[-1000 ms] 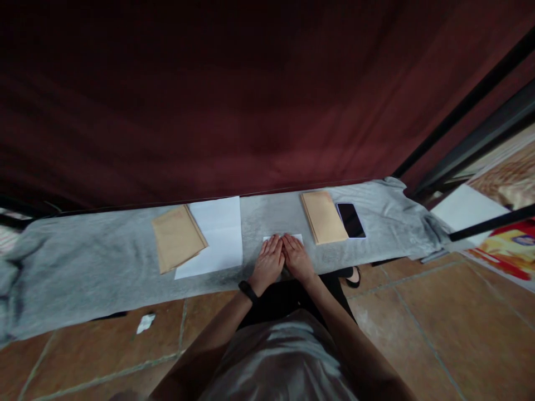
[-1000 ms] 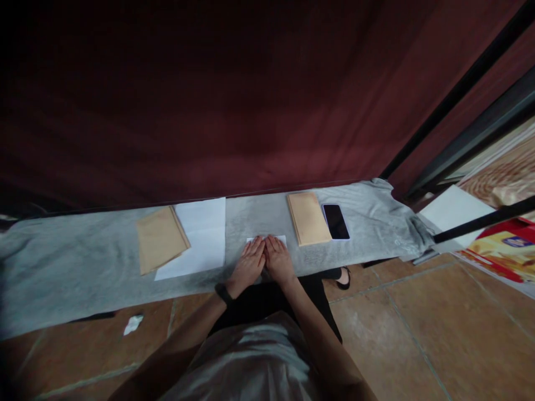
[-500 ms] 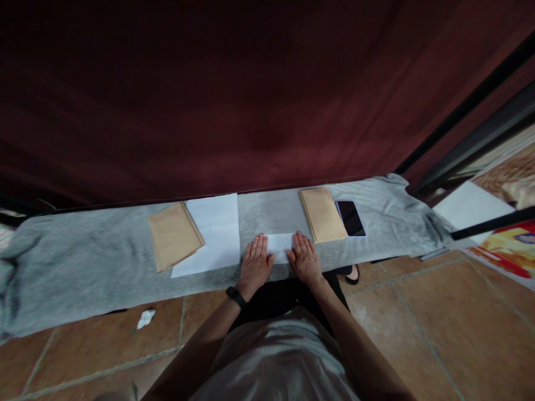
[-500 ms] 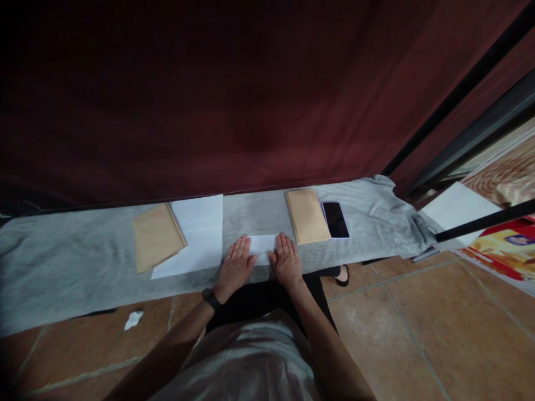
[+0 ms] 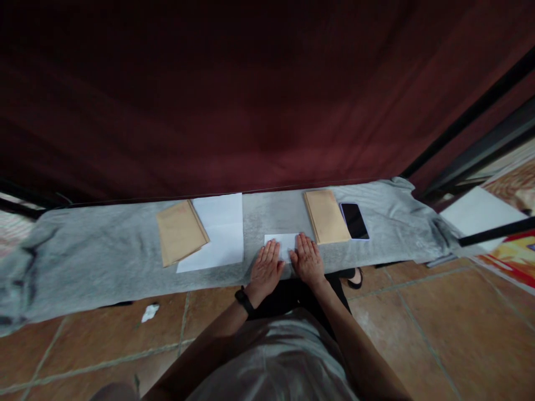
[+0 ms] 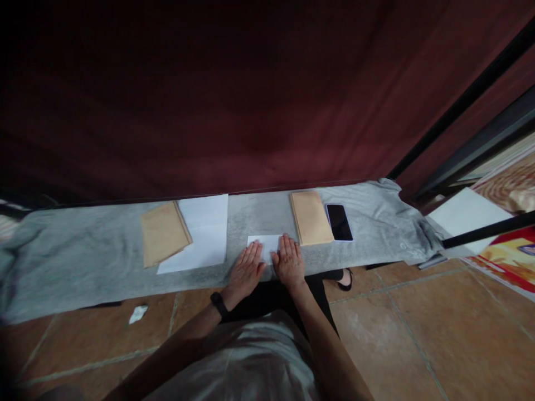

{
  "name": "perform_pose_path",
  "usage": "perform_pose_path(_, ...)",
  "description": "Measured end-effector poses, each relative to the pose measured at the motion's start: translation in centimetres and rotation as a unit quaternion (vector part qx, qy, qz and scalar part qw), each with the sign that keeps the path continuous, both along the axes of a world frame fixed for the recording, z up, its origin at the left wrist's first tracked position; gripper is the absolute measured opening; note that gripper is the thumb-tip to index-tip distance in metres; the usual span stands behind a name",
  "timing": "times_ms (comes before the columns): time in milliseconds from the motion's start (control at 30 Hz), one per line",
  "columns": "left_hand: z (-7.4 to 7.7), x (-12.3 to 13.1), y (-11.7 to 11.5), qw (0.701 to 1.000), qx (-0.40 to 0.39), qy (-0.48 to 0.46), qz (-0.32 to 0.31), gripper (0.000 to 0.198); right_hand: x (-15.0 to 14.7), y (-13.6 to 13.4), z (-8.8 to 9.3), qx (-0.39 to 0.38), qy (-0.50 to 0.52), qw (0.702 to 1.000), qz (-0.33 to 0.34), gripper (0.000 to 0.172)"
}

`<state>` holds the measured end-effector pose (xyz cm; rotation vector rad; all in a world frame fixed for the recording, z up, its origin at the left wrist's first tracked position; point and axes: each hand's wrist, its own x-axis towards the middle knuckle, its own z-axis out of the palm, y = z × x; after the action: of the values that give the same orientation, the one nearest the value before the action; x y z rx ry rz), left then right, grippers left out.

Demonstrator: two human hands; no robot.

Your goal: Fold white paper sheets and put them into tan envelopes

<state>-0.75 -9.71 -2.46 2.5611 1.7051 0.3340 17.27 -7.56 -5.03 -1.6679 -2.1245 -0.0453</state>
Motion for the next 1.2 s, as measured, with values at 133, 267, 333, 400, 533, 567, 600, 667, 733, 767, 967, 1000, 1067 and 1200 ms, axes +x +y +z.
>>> perform_pose_path(133,0.0,-1.7,-0.7,1.0,0.005,0.008,0.011,0.061,0.0,0.0,0.0,0.012,-0.002,1.0,0.0,0.06)
perform_pose_path(267,0.0,-2.2,-1.1,1.0,0.001,0.019,0.017,0.061,-0.3,-0.1,0.7,0.009,-0.004,1.0,-0.01,0.059)
perform_pose_path(333,-0.1,-2.1,-1.2,1.0,0.004,0.021,0.019,0.062,-0.7,-0.5,1.2,0.007,-0.004,1.0,-0.011,0.057)
perform_pose_path(400,-0.2,-2.1,-1.2,1.0,0.006,0.021,0.018,0.062,-1.2,-1.4,1.6,0.005,-0.006,1.0,0.01,0.056)
perform_pose_path(533,-0.4,-2.2,-1.2,1.0,0.013,0.023,0.013,0.06,-2.0,-3.7,1.5,-0.003,-0.011,0.996,0.087,0.054)
perform_pose_path(567,-0.4,-2.3,-1.2,1.0,0.013,0.025,0.014,0.059,-2.1,-4.2,1.3,-0.005,-0.014,0.996,0.091,0.054)
perform_pose_path(600,-0.4,-2.3,-1.2,0.999,0.014,0.027,0.016,0.059,-2.1,-4.5,1.1,-0.006,-0.017,0.996,0.092,0.055)
perform_pose_path(667,-0.3,-2.1,-1.1,0.999,0.018,0.027,0.022,0.058,-2.0,-4.9,0.8,-0.005,-0.022,0.996,0.086,0.055)
perform_pose_path(733,-0.1,-1.5,-0.9,0.999,0.029,0.019,0.021,0.057,-1.8,-4.9,0.6,0.003,-0.024,0.996,0.081,0.054)
perform_pose_path(767,0.0,-1.0,-0.8,0.999,0.035,0.011,0.013,0.056,-1.8,-4.9,0.5,0.008,-0.024,0.996,0.08,0.053)
perform_pose_path(967,0.0,3.0,1.4,0.998,0.036,-0.04,-0.045,0.054,-1.6,-5.0,-0.1,0.029,-0.033,0.994,0.097,0.048)
perform_pose_path(1000,-0.1,3.5,1.8,0.998,0.029,-0.041,-0.039,0.054,-1.6,-5.0,-0.1,0.027,-0.035,0.994,0.099,0.048)
perform_pose_path(1067,-0.3,3.8,2.4,0.999,0.018,-0.038,-0.026,0.057,-1.5,-5.0,-0.1,0.021,-0.036,0.994,0.103,0.047)
perform_pose_path(1200,-0.5,2.6,2.9,0.999,0.02,-0.017,-0.02,0.059,-1.4,-4.9,0.3,0.013,-0.026,0.995,0.095,0.045)
